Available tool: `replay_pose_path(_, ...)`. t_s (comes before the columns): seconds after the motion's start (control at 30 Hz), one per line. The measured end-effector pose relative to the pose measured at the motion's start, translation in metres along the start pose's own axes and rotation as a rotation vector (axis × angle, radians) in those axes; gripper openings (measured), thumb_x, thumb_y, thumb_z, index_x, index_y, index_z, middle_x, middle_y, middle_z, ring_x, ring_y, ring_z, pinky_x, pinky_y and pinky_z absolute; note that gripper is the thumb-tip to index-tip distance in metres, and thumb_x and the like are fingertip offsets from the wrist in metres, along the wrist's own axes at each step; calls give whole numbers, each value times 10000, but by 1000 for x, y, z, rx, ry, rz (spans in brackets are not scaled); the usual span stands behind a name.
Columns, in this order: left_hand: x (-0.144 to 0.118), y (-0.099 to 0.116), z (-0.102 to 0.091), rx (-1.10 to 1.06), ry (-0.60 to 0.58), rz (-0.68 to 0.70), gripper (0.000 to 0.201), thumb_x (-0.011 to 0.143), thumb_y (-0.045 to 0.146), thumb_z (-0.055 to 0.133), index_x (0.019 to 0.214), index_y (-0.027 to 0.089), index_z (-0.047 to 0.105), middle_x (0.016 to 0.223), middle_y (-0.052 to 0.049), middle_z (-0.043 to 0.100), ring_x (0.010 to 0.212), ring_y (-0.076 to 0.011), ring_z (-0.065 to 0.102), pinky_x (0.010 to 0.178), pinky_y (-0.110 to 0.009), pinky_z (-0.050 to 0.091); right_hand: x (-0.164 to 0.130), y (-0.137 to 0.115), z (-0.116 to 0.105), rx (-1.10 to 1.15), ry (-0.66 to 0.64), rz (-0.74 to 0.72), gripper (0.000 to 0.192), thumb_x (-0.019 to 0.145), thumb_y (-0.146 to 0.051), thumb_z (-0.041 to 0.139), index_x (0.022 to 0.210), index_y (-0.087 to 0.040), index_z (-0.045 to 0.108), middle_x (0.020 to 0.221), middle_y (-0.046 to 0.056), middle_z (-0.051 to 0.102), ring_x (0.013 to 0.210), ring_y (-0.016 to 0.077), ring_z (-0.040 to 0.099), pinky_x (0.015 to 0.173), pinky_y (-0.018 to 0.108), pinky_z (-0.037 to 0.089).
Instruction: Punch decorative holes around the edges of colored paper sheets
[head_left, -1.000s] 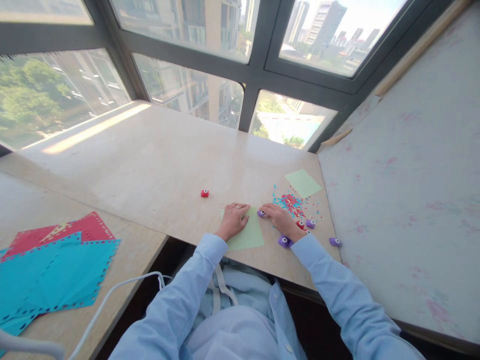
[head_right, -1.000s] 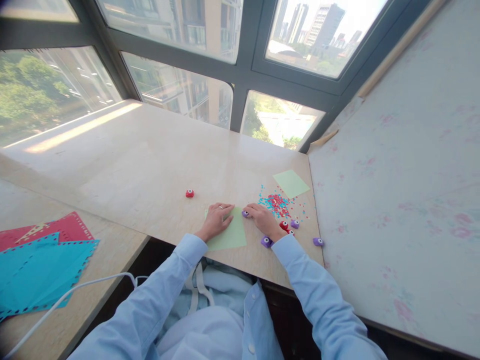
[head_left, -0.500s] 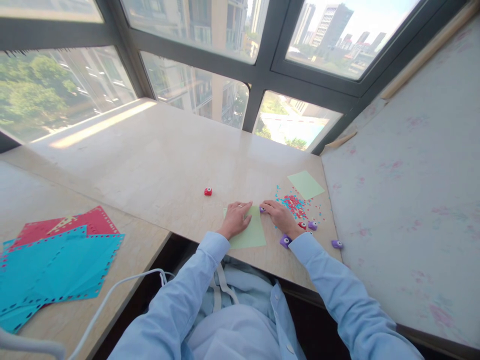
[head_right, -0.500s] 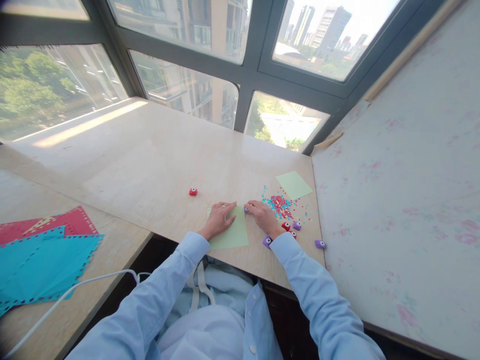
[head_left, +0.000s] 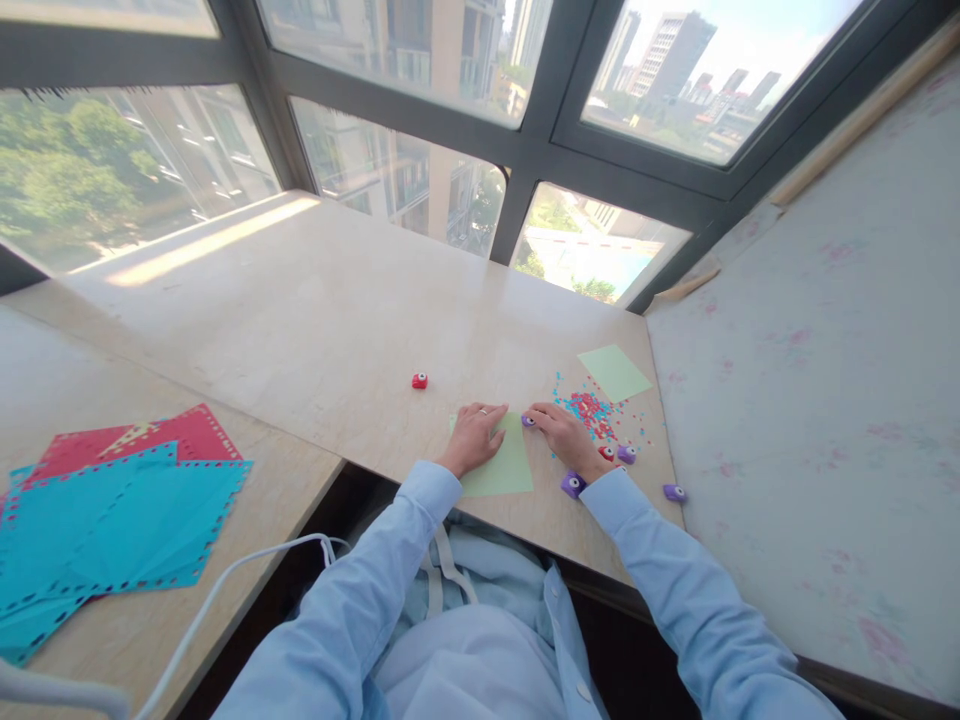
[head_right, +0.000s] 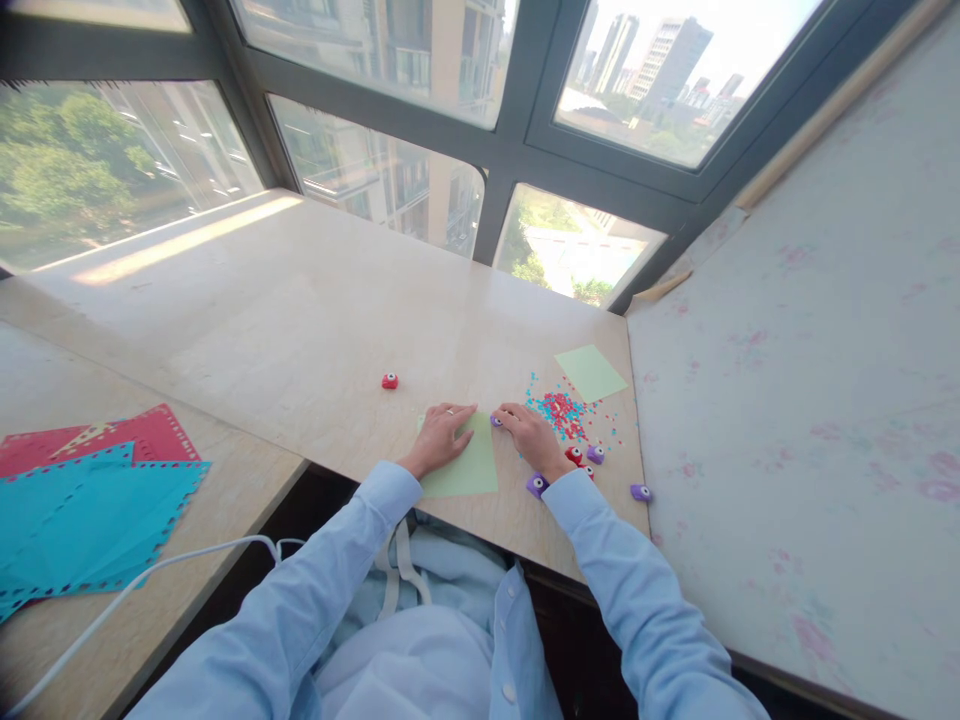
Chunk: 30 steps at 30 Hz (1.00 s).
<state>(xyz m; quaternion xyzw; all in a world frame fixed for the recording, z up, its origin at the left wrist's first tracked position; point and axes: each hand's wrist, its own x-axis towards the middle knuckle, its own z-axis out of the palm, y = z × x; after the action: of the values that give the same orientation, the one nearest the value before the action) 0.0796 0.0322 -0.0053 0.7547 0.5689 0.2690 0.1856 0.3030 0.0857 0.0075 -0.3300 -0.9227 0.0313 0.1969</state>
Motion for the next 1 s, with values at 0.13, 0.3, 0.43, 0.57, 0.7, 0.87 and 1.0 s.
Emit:
replay_pose_path(0.13,0,0,0,-4,7,1,491,857,228,607,1344,201,551,1259,-70,648,1162,-251,530,988,-426,373,0,0,0,-3,9,-9,302,933,-101,480,1145,-211,664,1123,110,666,1014,223,638,878,361,542)
replay_pose_path(0.3,0,-1,1,-6,10,2,485,855,224,604,1338,201,558,1258,-74,649,1158,-254,534,984,-430,378,-2,1,0,-18,27,-13,310,933,-90,478,1159,-199,660,1146,123,656,1036,228,633,887,370,539)
replay_pose_path(0.43,0,-2,1,-6,15,7,478,855,225,602,1331,206,565,1258,-74,649,1159,-256,534,988,-435,377,-4,0,-2,-40,26,-21,319,933,-79,472,1160,-204,658,1150,119,656,1042,227,629,890,371,537)
replay_pose_path(0.57,0,-2,2,-13,18,12,473,851,223,604,1323,204,570,1255,-66,653,1154,-258,537,986,-438,376,-4,-1,-3,-54,21,-35,316,930,-75,476,1159,-196,656,1150,122,653,1041,230,630,891,371,538)
replay_pose_path(0.7,0,-2,2,-15,22,14,472,850,220,605,1321,203,572,1260,-58,653,1150,-258,535,984,-436,375,-3,-1,-3,-56,6,-45,302,933,-82,483,1153,-195,656,1146,119,654,1035,230,629,887,369,541)
replay_pose_path(0.87,-1,-2,1,-1,11,25,469,854,227,605,1321,205,572,1260,-58,651,1148,-259,532,984,-437,374,0,1,-2,-56,-5,-51,289,938,-88,481,1145,-189,655,1148,120,651,1032,226,629,889,361,538)
replay_pose_path(1.0,-1,-2,0,4,12,41,461,856,231,605,1315,207,576,1247,-60,655,1143,-256,532,985,-435,375,6,1,-1,-33,-38,-59,272,938,-104,495,1137,-198,654,1120,112,663,1017,226,632,885,365,535)
